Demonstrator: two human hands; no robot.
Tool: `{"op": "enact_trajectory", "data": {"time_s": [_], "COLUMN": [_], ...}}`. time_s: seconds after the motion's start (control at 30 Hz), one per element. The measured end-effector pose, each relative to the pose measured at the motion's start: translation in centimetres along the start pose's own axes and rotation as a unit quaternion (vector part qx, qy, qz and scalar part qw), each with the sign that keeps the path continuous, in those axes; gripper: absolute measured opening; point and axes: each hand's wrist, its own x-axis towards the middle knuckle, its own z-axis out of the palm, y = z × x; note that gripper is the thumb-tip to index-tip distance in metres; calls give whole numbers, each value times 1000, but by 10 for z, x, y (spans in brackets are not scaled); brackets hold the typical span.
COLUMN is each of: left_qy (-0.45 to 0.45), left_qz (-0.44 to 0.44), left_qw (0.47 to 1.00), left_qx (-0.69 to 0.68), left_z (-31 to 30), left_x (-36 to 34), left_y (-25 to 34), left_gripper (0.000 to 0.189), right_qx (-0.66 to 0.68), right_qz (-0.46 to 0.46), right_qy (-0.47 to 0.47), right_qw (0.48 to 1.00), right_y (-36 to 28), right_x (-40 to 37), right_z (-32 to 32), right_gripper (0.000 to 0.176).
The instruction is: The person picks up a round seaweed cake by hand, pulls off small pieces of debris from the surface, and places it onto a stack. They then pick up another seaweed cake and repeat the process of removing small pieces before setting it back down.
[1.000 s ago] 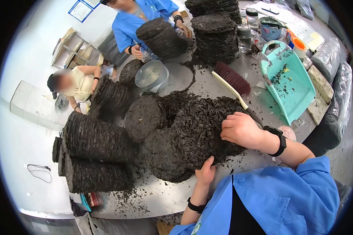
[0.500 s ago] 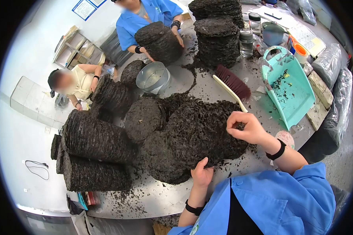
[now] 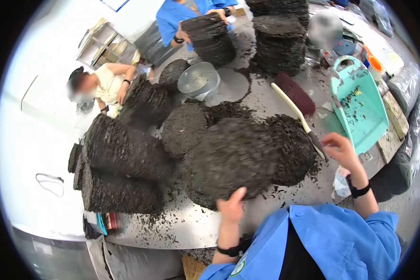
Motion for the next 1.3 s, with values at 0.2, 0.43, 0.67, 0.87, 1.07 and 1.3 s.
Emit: {"op": "enact_trajectory", "data": {"time_s": [0.2, 0.43, 0.67, 0.87, 1.07, 1.3], "left_qy": [112, 197, -268, -300, -299, -126], "left_qz": [2, 340, 267, 250, 262, 381], "left_qw": [993, 846, 754, 737, 763, 842], "left_qx": [-30, 362, 537, 552, 509, 361], "left_z": [-98, -31, 88, 87, 84, 67], "left_x": [-5, 0, 7, 11, 9, 15], "left_y": [31, 43, -32, -51, -43, -5], "left_gripper": [66, 61, 78, 81, 77, 52], "right_qx": [-96, -127, -79, 23, 27, 307], "right_qz": [-38, 23, 106, 72, 112, 87], "right_qy": [-28, 14, 5, 29, -24, -20], "right_qw": [994, 992, 991, 997, 993, 947], "right_y": [-19, -7, 3, 8, 11, 12], "right_x": [10, 2, -1, 1, 24, 28], "right_z": [31, 34, 38, 43, 50, 56], "right_gripper": [22, 32, 48, 49, 45, 34]}}
